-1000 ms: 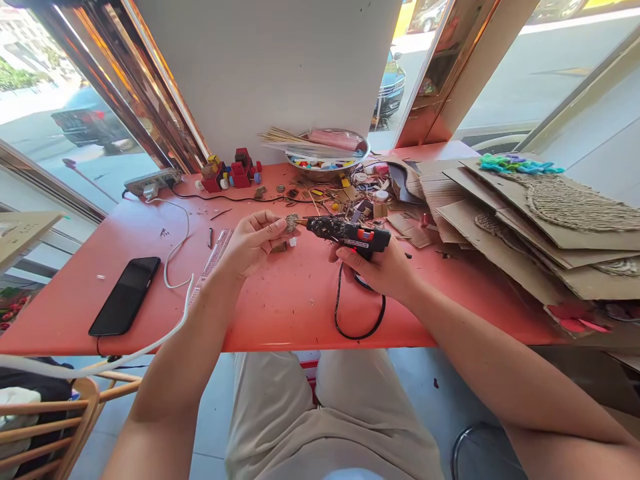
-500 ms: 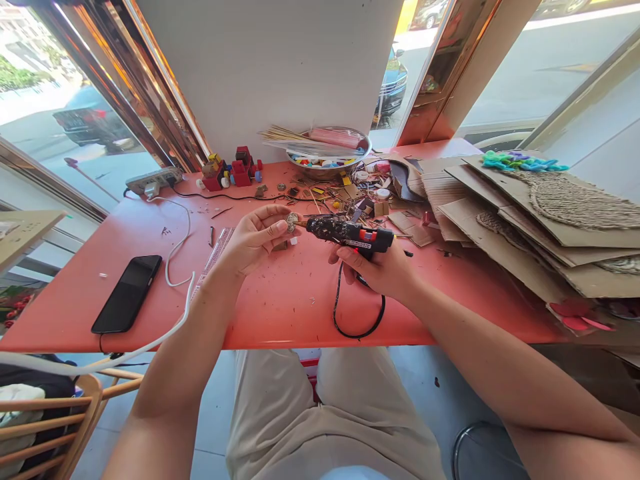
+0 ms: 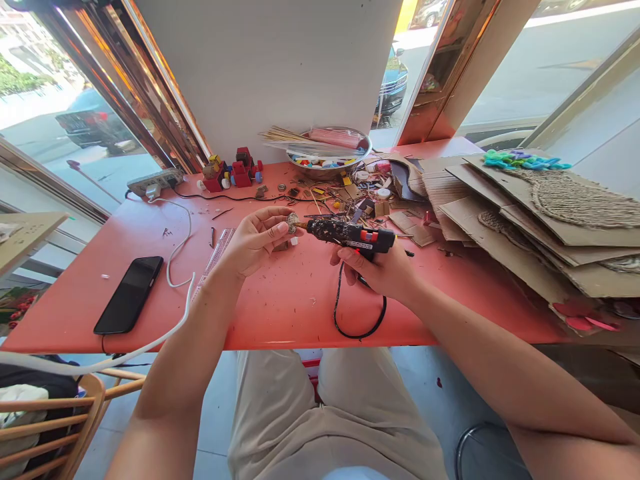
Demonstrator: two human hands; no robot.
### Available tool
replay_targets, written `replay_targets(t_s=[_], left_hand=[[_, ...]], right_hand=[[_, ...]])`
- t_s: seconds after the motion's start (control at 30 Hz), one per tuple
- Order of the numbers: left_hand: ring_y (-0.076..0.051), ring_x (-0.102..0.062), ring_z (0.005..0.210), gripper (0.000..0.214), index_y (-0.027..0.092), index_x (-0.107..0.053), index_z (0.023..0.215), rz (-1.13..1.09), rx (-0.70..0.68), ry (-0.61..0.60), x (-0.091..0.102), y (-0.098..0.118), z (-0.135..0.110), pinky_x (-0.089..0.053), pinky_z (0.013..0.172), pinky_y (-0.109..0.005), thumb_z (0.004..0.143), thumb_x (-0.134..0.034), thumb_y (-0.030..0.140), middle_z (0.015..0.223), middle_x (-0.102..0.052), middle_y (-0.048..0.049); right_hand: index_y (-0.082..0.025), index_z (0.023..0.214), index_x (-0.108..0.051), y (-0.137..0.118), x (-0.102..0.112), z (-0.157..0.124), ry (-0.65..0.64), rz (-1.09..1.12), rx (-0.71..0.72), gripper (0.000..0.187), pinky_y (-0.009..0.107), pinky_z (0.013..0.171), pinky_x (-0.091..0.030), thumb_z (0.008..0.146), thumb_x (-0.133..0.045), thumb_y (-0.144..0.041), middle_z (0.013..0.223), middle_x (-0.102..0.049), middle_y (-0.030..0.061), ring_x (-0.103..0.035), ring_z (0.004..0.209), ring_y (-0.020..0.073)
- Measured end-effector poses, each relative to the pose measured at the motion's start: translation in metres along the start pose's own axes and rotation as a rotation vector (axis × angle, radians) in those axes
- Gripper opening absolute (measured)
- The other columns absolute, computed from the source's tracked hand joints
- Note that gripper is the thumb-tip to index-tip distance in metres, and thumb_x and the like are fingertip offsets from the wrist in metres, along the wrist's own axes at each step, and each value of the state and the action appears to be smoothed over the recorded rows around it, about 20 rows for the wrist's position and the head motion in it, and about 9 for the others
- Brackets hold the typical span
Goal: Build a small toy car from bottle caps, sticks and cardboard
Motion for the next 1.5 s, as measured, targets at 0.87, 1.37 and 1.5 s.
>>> replay_targets(t_s=[0.87,1.37,1.5], left_hand=[[-0.019,-0.078,0.08,0.045,0.023,-0.079,0.089,0.065,-0.047,0.03,0.005,0.0023,-0.0001,-0.068,0.08,-0.034,0.057,-0.106,0.039,0.085,-0.08,-0.0015],[-0.02,-0.078,0.075,0.049,0.022,-0.08,0.091,0.068,-0.05,-0.018,0.005,0.004,-0.0017,-0.067,0.075,-0.033,0.056,-0.107,0.045,0.083,-0.08,-0.0026],[-0.017,-0.076,0.071,0.054,0.021,-0.081,0.09,0.064,-0.07,-0.022,0.0037,0.0031,-0.0011,-0.066,0.07,-0.03,0.053,-0.107,0.051,0.083,-0.08,-0.0026]], right_hand=[[-0.027,0.075,-0.061,0.0004,0.0004,-0.0008,0.016,-0.008,0.013,0.056,0.032,0.049,-0.047,0.092,-0.062,-0.08,0.046,-0.059,-0.004,-0.061,0.043,0.0177],[-0.028,0.076,-0.059,-0.0012,0.0019,-0.0006,0.027,-0.056,0.021,0.055,0.034,0.055,-0.048,0.093,-0.058,-0.081,0.048,-0.057,-0.0037,-0.058,0.043,0.0186],[-0.03,0.078,-0.052,0.0013,0.0047,-0.0013,0.067,-0.191,0.141,0.043,0.034,0.061,-0.049,0.098,-0.062,-0.067,0.054,-0.06,-0.0032,-0.061,0.052,0.0199]])
Point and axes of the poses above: each hand's wrist, its own z-axis towards the middle knuckle, its own x-axis out of the back of the hand, y = z × x, the point moved 2 cm from there along z, towards the middle knuckle
